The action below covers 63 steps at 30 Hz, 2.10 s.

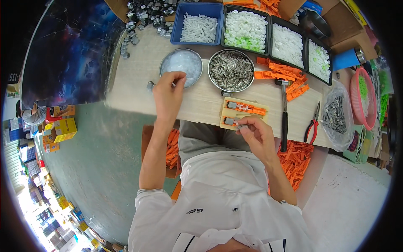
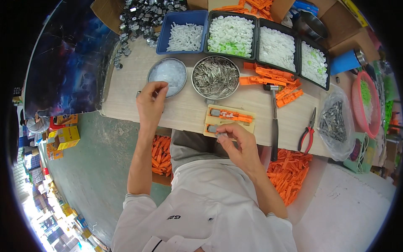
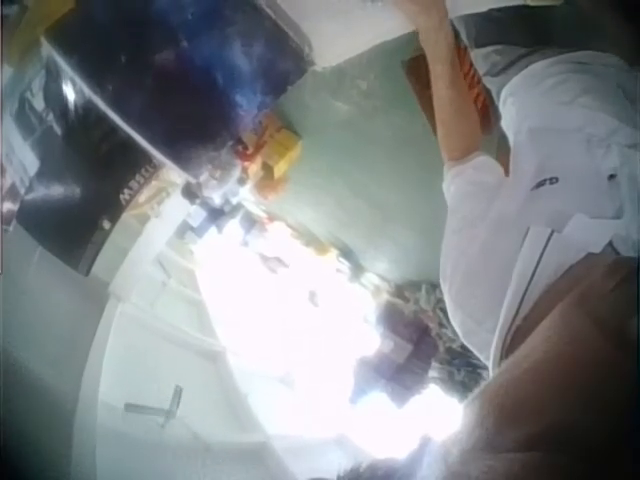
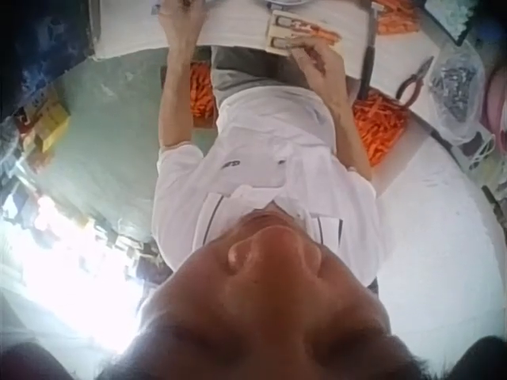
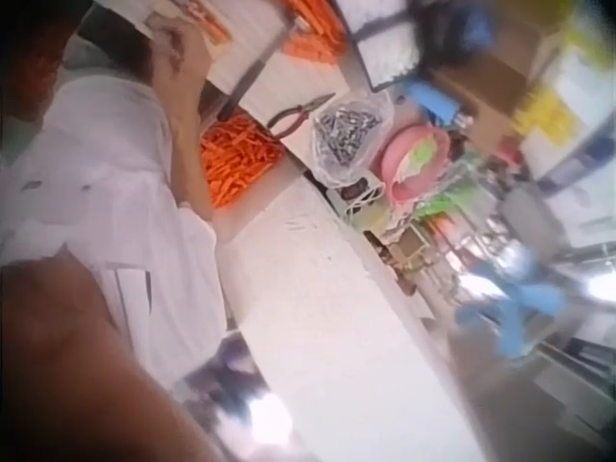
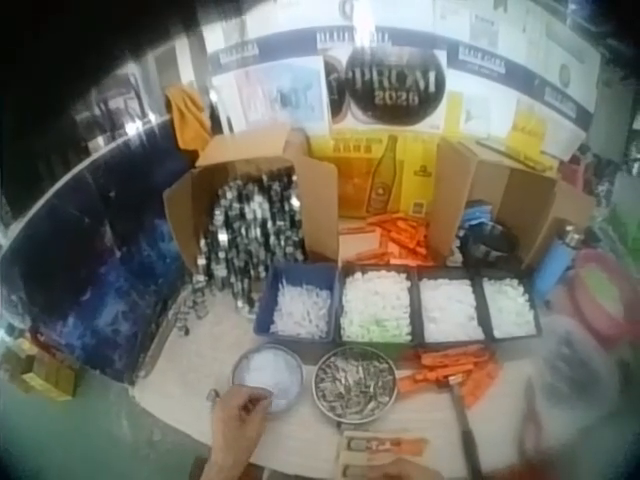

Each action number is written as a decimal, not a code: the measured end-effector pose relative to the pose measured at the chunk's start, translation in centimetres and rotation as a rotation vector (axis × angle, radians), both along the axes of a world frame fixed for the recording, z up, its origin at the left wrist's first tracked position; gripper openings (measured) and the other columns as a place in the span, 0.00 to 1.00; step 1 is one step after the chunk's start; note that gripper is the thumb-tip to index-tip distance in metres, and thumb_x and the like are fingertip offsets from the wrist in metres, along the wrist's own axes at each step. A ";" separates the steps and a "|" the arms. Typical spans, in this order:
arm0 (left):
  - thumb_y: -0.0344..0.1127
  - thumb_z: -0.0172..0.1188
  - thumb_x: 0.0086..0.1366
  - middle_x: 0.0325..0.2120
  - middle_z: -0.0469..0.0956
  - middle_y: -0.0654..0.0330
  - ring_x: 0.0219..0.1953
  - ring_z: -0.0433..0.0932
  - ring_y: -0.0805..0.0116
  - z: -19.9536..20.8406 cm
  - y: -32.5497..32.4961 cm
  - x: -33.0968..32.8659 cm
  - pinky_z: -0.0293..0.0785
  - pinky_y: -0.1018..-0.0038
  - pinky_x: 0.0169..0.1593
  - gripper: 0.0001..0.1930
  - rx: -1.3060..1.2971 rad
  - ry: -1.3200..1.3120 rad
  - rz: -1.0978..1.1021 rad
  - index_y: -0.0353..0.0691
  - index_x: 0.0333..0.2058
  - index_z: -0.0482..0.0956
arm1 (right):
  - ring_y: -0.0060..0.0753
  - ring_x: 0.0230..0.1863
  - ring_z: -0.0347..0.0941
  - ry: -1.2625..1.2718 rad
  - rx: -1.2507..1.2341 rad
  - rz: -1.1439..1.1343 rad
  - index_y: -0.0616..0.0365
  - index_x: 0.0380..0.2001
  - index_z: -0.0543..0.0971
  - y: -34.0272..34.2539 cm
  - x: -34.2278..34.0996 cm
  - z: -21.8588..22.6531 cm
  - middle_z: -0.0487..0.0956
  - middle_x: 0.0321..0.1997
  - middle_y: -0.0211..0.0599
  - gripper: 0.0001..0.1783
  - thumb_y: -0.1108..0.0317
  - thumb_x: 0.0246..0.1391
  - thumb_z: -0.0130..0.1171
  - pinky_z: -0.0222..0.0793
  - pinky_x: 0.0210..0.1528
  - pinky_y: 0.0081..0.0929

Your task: Assembling small orange plastic toy parts by inserting metal components and joining them on a factory workbench.

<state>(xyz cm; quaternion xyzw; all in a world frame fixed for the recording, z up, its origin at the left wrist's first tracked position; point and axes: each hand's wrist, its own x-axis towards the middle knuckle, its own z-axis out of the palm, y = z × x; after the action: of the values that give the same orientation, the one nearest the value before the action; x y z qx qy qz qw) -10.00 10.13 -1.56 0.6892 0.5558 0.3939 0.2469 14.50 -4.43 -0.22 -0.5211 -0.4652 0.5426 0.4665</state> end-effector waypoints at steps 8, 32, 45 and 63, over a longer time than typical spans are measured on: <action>0.23 0.66 0.62 0.34 0.79 0.65 0.35 0.75 0.80 0.5 -6.7 4.4 0.73 0.82 0.43 0.09 -0.513 -0.754 -0.060 0.34 0.42 0.80 | 0.27 0.39 0.80 -0.177 0.082 -0.179 0.66 0.41 0.78 1.2 -0.5 -0.4 0.82 0.39 0.39 0.07 0.77 0.60 0.60 0.76 0.44 0.24; 0.30 0.57 0.69 0.26 0.81 0.55 0.24 0.79 0.68 1.6 -7.5 9.2 0.75 0.74 0.29 0.07 -0.562 -0.349 -0.299 0.31 0.39 0.80 | 0.15 0.35 0.72 -0.051 -0.029 -0.280 0.64 0.36 0.77 -0.6 4.0 -1.2 0.78 0.35 0.27 0.04 0.77 0.59 0.63 0.69 0.42 0.15; 0.26 0.66 0.55 0.29 0.75 0.59 0.36 0.76 0.57 -0.6 -5.8 11.7 0.74 0.64 0.39 0.04 0.092 0.113 -0.436 0.38 0.30 0.81 | 0.11 0.31 0.68 -0.228 -0.142 -0.304 0.63 0.34 0.78 1.4 6.0 -3.0 0.77 0.30 0.23 0.06 0.71 0.60 0.63 0.64 0.35 0.13; 0.28 0.63 0.49 0.32 0.75 0.58 0.40 0.75 0.59 -0.2 -5.8 13.1 0.72 0.66 0.41 0.07 0.221 0.414 -0.555 0.39 0.30 0.79 | 0.32 0.36 0.70 -0.776 0.294 -0.329 0.61 0.40 0.81 1.0 4.4 -4.5 0.71 0.41 0.37 0.11 0.73 0.52 0.68 0.69 0.38 0.26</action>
<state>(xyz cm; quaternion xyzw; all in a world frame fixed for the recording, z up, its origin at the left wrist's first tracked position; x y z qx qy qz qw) 3.12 4.37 -1.73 0.9015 0.3396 0.2219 0.1507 18.89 -3.44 -4.75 -0.6812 -0.5890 0.1534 0.4067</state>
